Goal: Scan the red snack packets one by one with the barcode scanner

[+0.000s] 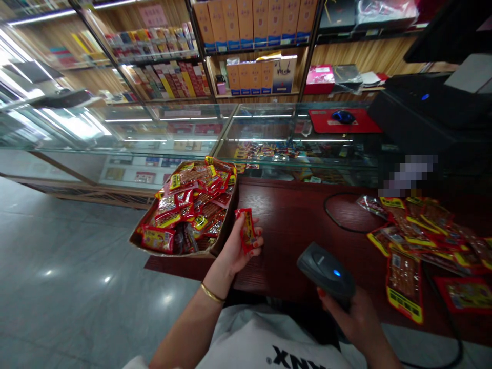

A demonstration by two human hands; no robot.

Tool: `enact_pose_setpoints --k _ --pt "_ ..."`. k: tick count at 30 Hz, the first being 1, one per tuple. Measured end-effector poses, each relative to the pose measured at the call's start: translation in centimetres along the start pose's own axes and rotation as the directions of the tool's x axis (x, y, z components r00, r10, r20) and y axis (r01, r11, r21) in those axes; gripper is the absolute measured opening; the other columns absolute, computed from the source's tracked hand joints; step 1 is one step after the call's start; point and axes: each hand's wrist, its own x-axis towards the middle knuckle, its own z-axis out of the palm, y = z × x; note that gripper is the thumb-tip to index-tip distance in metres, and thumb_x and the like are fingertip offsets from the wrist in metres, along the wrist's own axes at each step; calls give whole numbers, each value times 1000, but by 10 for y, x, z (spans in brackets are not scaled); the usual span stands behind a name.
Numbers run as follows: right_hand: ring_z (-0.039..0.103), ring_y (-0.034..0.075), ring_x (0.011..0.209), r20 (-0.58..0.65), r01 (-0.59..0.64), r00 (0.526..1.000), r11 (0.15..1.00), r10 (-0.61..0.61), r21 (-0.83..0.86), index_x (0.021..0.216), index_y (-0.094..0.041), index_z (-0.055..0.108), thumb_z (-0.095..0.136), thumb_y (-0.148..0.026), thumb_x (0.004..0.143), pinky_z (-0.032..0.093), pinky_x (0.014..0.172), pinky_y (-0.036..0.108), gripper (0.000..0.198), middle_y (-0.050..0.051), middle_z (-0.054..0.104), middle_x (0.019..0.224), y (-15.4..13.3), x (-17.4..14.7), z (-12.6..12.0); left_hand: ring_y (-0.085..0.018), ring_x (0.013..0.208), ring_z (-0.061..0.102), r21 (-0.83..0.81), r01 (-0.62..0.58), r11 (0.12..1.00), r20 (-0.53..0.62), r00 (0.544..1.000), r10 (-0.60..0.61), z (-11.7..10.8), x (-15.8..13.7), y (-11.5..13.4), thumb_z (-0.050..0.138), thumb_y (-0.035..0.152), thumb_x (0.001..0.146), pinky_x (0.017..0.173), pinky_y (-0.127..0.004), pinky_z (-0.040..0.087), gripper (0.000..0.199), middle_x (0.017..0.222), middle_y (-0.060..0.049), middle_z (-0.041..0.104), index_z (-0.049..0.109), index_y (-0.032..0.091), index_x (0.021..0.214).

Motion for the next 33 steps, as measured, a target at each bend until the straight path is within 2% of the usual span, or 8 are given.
enact_pose_setpoints --k 2,5,7,12,19,25,29,33 --pt "69 23 52 21 7 1000 1000 -7 -7 75 -20 78 67 -55 88 62 68 33 39 5 75 60 -3 2 0 -9 57 56 31 -36 999 -25 999 37 -1 2 -1 82 40 80 44 -17 41 39 86 0 65 65 19 109" --pt "70 23 55 44 8 999 1000 -8 -9 76 -21 78 67 -50 88 62 72 33 34 5 74 59 -12 3 2 -18 84 72 113 -99 989 -82 991 108 -2 5 -3 74 27 87 72 -33 63 31 108 -8 73 69 18 116" --pt "71 24 58 56 14 998 1000 -13 -12 73 -22 76 67 -48 87 62 71 33 31 4 73 57 -17 4 3 -24 101 73 155 -123 980 -97 986 138 -3 6 -4 70 26 91 88 -43 63 30 116 -11 74 70 18 120" --pt "72 25 59 60 1 998 1000 1 -29 65 -24 71 66 -47 87 61 72 33 32 3 70 53 -21 6 3 -29 118 71 165 -169 972 -86 979 185 -3 10 -7 67 26 95 104 -55 56 36 119 -13 76 68 20 131" --pt "73 26 61 78 4 997 998 0 -55 66 -24 72 65 -52 89 61 68 32 37 5 71 55 -17 5 3 -34 132 63 185 -174 967 -98 976 195 -6 17 -10 65 30 98 110 -61 49 41 129 -20 72 65 20 137" --pt "74 26 63 69 -10 998 999 12 -34 61 -25 67 65 -50 88 60 71 32 37 3 68 52 -18 4 2 -32 127 67 193 -169 966 -111 975 193 -3 15 -10 64 28 98 109 -59 51 38 125 -19 74 66 19 135" --pt "71 24 57 89 6 996 1000 -5 -16 73 -24 73 64 -49 89 60 69 31 31 2 71 56 -16 2 1 -30 120 71 179 -157 971 -103 979 177 3 16 -14 66 25 97 108 -57 53 40 119 -16 76 65 18 136" --pt "69 23 53 93 -19 995 1000 18 7 82 -22 76 63 -50 92 58 61 30 33 3 72 55 -13 -1 0 -32 124 68 194 -146 970 -79 983 163 10 19 -21 66 30 97 110 -59 51 43 122 -17 75 63 19 139"
